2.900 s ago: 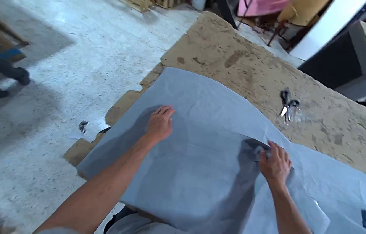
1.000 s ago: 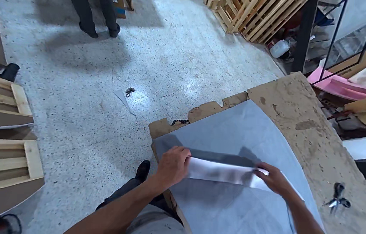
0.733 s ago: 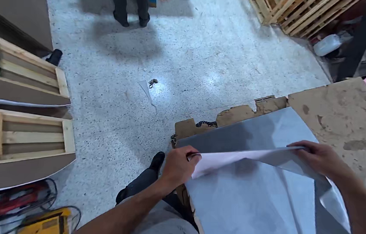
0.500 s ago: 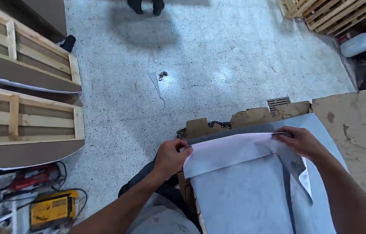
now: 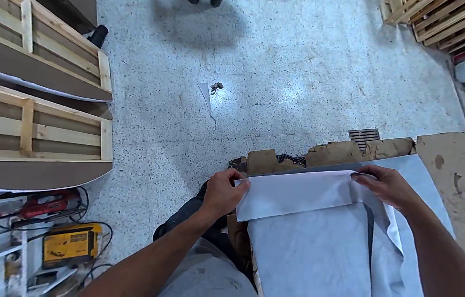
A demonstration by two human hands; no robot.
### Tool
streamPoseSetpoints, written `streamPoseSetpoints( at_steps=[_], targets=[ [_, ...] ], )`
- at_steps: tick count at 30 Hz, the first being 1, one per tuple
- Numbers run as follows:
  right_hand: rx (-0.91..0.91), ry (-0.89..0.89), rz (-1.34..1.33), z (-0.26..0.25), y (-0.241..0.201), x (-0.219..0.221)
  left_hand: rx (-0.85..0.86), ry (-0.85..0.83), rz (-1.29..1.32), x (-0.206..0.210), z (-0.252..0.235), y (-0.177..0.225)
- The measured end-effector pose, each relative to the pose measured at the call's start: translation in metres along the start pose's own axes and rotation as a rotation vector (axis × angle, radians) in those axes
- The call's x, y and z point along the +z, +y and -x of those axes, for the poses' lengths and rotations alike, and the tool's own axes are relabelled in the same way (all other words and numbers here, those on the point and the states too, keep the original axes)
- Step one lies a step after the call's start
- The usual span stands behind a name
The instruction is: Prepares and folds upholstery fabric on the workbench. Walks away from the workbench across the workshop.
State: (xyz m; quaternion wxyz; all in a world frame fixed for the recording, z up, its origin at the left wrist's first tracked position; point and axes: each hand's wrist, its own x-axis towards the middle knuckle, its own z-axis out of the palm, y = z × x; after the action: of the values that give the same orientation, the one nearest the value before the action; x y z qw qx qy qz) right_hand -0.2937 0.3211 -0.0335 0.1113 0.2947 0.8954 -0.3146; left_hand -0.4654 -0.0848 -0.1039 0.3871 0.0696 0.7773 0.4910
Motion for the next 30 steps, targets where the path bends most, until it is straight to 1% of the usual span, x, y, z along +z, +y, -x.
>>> streamPoseSetpoints(
  at_steps=[8,24,26,30],
  targets=[
    [0.005,0.038,-0.043,-0.004,-0.002,0.004,-0.026,-0.01,0.046,-0.001,-0.001,0.001],
    [0.028,-0.002,-0.042,-0.011,0.002,0.003,-0.024,0.002,0.053,0.0,-0.001,0.002],
    [0.038,-0.014,-0.025,-0.013,0.002,0.002,-0.025,0.002,0.053,0.0,-0.001,0.003],
    [0.001,-0.026,0.041,-0.015,-0.002,0.0,-0.023,0.007,0.064,0.001,-0.001,0.001]
  ],
)
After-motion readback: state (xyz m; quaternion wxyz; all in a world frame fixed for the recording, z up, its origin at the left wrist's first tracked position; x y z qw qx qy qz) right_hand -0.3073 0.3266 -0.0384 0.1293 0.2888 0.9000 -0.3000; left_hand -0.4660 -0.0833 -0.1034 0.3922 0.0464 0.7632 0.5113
